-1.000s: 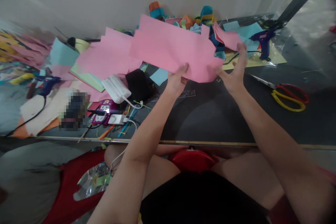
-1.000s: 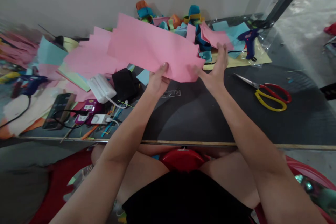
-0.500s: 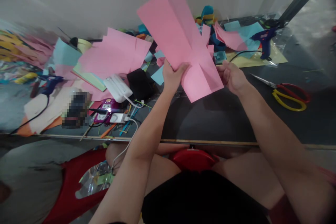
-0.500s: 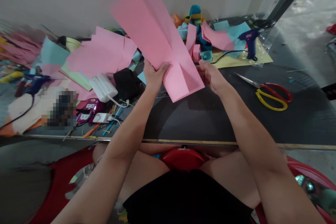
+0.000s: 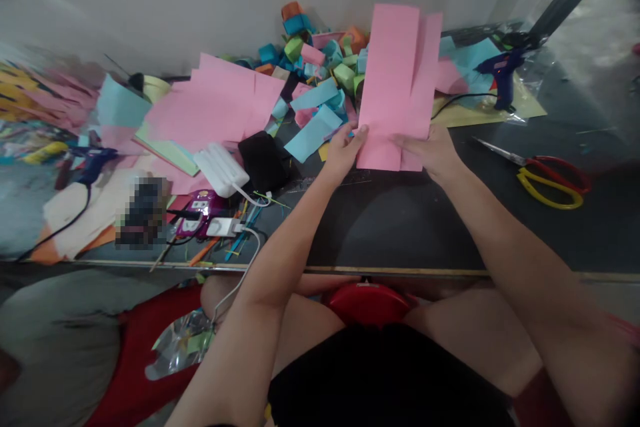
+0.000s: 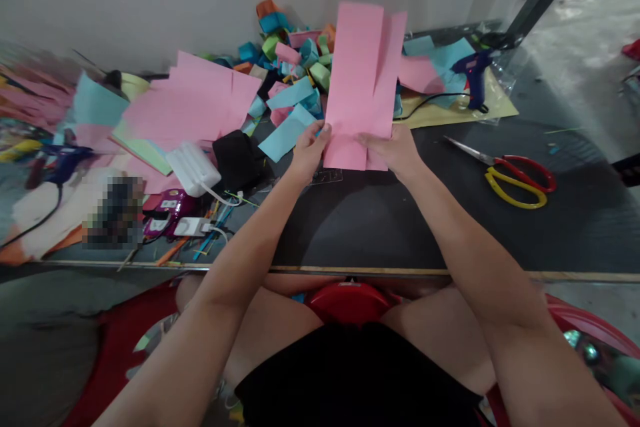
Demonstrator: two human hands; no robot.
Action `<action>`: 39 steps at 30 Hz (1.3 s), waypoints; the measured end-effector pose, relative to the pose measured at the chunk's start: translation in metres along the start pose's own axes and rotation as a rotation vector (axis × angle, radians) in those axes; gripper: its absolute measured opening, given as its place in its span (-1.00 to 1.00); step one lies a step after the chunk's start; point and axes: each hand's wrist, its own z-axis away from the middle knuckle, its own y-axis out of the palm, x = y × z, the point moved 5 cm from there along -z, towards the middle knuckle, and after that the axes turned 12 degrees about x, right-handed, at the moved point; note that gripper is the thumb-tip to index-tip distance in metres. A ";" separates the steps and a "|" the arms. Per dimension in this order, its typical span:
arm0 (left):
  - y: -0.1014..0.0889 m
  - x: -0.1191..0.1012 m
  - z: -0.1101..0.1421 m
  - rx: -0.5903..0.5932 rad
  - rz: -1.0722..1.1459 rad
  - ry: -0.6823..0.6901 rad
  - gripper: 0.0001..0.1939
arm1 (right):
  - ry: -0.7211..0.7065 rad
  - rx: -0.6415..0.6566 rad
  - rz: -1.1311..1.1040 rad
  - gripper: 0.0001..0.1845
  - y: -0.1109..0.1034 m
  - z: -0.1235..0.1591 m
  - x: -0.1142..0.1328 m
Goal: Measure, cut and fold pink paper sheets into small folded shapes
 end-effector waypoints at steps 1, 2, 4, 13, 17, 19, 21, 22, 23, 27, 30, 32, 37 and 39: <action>0.001 0.000 0.001 -0.006 -0.039 -0.010 -0.36 | 0.003 -0.004 0.008 -0.50 -0.002 -0.001 0.000; 0.002 -0.001 0.003 -0.026 -0.076 -0.017 -0.43 | 0.016 -0.006 0.026 -0.50 -0.003 -0.001 0.000; 0.001 -0.002 0.005 -0.074 -0.139 -0.039 -0.56 | 0.055 -0.006 0.077 -0.52 -0.005 -0.001 -0.001; 0.000 -0.011 0.010 -0.145 -0.182 -0.046 -0.65 | 0.088 0.024 0.088 -0.60 -0.004 0.003 0.003; -0.002 -0.014 0.012 -0.194 -0.147 0.006 -0.58 | 0.195 0.130 0.038 -0.53 0.003 0.006 0.005; -0.004 -0.012 0.011 -0.191 -0.093 0.030 -0.54 | 0.208 0.127 0.064 -0.51 0.002 0.008 0.006; -0.005 -0.008 0.007 -0.167 0.002 0.045 -0.49 | 0.198 0.108 0.138 -0.49 0.000 0.007 0.009; -0.006 -0.005 0.004 -0.148 0.058 0.048 -0.48 | 0.193 0.102 0.180 -0.49 -0.002 0.007 0.009; -0.007 -0.002 0.002 -0.129 0.117 0.048 -0.47 | 0.193 0.104 0.219 -0.48 -0.003 0.007 0.010; -0.008 0.010 -0.007 -0.079 0.316 0.035 -0.47 | 0.239 0.189 0.253 -0.56 -0.002 0.006 0.005; -0.009 0.013 -0.009 -0.081 0.406 0.042 -0.53 | 0.280 0.255 0.243 -0.63 -0.001 0.007 0.001; -0.009 0.014 -0.010 -0.082 0.450 0.030 -0.58 | 0.261 0.213 0.272 -0.57 -0.003 0.006 0.002; -0.011 0.012 -0.007 -0.114 0.501 -0.046 -0.62 | 0.274 0.224 0.307 -0.37 -0.003 0.007 0.006; -0.014 0.013 -0.006 -0.144 0.505 -0.075 -0.62 | 0.287 0.255 0.309 -0.36 -0.002 0.008 0.007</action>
